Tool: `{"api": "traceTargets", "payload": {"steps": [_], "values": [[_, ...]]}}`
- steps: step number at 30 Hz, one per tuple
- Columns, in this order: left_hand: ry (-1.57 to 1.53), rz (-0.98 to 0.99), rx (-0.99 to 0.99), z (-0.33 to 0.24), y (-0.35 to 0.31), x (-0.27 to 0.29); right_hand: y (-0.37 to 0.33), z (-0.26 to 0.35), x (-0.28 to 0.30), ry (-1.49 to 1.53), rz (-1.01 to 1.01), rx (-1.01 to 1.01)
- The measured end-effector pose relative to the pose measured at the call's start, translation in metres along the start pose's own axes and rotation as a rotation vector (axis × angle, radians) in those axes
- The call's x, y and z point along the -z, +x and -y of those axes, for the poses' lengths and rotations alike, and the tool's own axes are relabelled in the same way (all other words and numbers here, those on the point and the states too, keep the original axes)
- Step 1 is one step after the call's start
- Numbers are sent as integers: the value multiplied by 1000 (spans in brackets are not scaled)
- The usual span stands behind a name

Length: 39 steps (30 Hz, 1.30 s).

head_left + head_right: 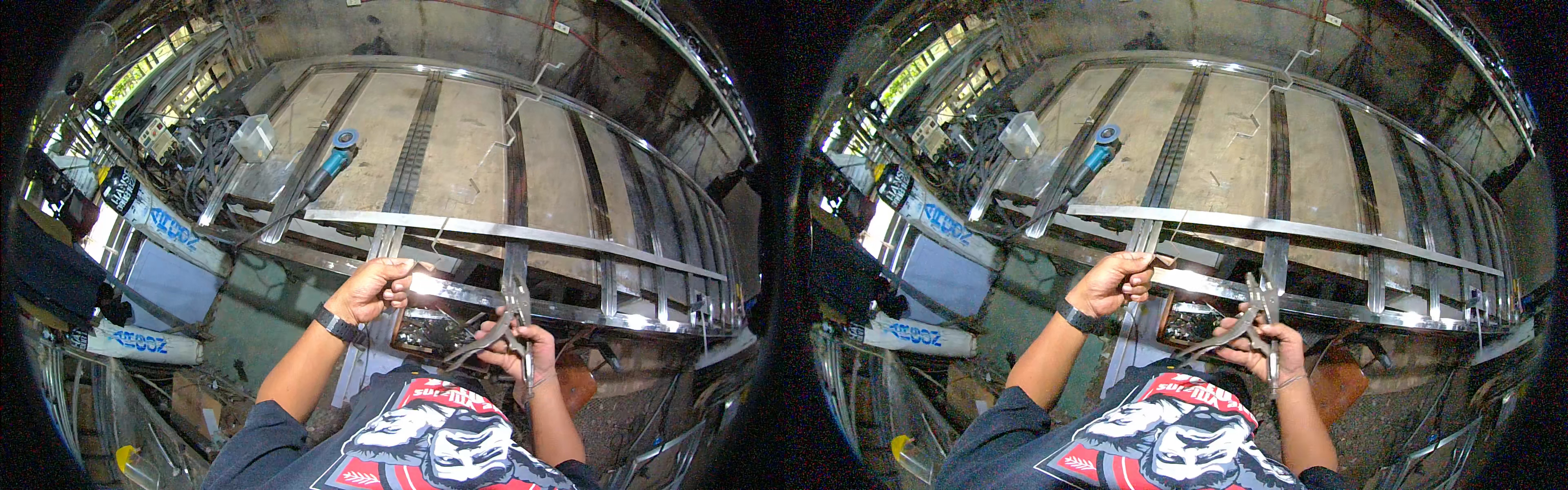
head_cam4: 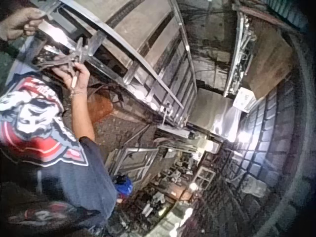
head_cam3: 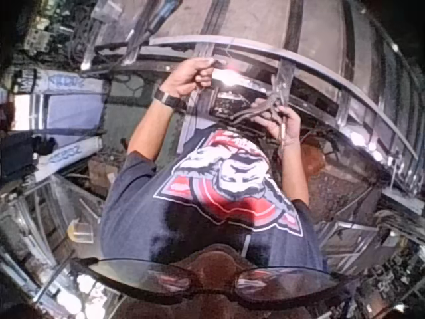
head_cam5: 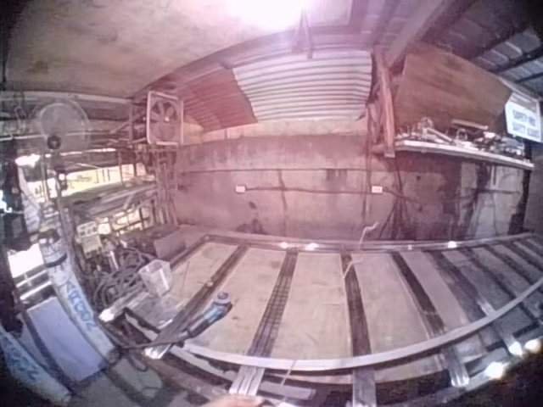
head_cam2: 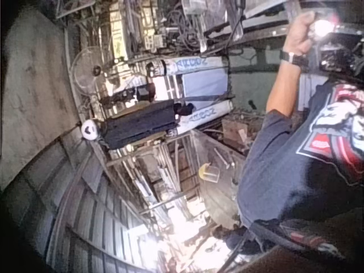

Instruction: The person uses pliers to bend a thin metal wire into a zigzag shape. They repeatedly grip the wire and bend it at intervals, creating a series of angled segments. The person places the finished wire onto a metal frame structure.

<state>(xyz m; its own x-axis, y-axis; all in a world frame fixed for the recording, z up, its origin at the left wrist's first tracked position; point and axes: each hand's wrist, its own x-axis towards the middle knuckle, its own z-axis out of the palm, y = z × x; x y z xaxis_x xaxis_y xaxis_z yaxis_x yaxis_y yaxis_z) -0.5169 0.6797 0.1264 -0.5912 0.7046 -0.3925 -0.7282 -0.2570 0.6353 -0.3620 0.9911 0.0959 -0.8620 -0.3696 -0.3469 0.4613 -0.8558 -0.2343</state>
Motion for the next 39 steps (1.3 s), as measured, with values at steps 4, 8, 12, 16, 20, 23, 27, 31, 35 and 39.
{"api": "traceTargets", "payload": {"steps": [4, 8, 12, 16, 20, 23, 27, 31, 35, 39], "values": [[85, 20, -26, 9, 5, -8, 0, -19, -44, -58, 148, -1], [122, 1, -48, 12, -1, -26, 0, -34, -90, -110, 130, -68], [129, -10, -53, 17, 0, -33, 4, -41, -103, -161, 58, -98], [164, -60, -56, 16, -5, -45, 6, -43, -105, -262, 45, -102], [178, -58, -88, 25, -1, -33, 10, -46, -102, -213, 71, -135], [207, -64, -77, 22, -4, -40, 14, -48, -98, -147, 53, -138], [188, -69, -72, 24, -4, -40, 13, -44, -92, -279, 42, -133], [186, -69, -80, 31, 0, -29, 10, -45, -98, -275, -17, -136], [301, -111, -104, 28, -4, -37, 9, -45, -99, -299, -101, -165], [369, -135, -156, 33, -3, -32, 8, -45, -102, -390, -126, -179]]}}
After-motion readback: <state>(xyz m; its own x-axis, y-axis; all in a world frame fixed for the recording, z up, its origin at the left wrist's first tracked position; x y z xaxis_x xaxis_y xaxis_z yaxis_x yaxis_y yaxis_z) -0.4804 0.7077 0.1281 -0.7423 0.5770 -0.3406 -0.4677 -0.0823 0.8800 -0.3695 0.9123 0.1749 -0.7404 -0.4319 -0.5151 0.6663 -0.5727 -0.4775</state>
